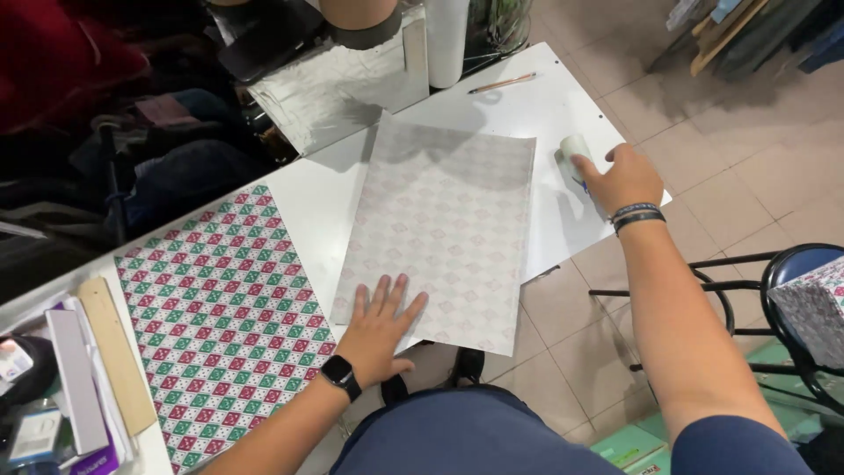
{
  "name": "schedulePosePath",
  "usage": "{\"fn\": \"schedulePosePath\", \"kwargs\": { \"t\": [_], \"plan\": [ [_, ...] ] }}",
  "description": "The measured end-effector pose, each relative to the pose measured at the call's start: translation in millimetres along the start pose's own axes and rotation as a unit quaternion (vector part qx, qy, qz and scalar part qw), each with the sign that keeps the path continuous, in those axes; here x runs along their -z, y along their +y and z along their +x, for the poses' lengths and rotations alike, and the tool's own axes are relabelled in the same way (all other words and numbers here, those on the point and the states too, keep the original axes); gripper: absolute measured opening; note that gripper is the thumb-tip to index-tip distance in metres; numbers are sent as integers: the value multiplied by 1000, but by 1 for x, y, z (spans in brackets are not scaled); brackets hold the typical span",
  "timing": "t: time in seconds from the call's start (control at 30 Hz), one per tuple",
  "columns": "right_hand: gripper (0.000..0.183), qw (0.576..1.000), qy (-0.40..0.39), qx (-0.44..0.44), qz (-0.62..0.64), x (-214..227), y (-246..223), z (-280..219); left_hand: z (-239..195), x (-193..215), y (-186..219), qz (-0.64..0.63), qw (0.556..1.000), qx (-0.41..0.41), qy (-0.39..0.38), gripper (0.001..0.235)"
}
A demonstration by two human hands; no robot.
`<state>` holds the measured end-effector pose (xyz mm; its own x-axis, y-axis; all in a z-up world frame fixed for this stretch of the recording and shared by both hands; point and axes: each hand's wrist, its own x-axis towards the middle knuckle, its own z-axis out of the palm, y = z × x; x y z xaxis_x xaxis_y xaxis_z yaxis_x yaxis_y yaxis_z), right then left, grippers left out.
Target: Applying glue to patterned paper and folding it to assemble a gift bag.
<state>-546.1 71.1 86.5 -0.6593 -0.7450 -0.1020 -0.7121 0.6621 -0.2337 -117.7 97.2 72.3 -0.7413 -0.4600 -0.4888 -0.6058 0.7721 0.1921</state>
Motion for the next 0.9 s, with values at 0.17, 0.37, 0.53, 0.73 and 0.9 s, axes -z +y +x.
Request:
{"fn": "schedulePosePath", "kwargs": {
  "t": [0.17, 0.37, 0.53, 0.73, 0.9],
  "plan": [
    [58, 998, 45, -18, 36, 6, 12, -73, -11, -29, -2, 37, 988, -40, 143, 72],
    [39, 973, 163, 4, 161, -35, 17, -181, 9, -36, -26, -23, 979, -117, 165, 30],
    [18, 950, 231, 105, 183, -66, -11, -251, 23, -12, -44, -83, 983, -139, 87, 32],
    [14, 938, 208, 249, 121, -77, -55, -286, 42, 11, -70, -60, 980, -158, 104, 34],
    [21, 915, 186, 351, 71, -103, -69, -272, 53, 19, -85, -86, 979, -163, 88, 40]
  ]
}}
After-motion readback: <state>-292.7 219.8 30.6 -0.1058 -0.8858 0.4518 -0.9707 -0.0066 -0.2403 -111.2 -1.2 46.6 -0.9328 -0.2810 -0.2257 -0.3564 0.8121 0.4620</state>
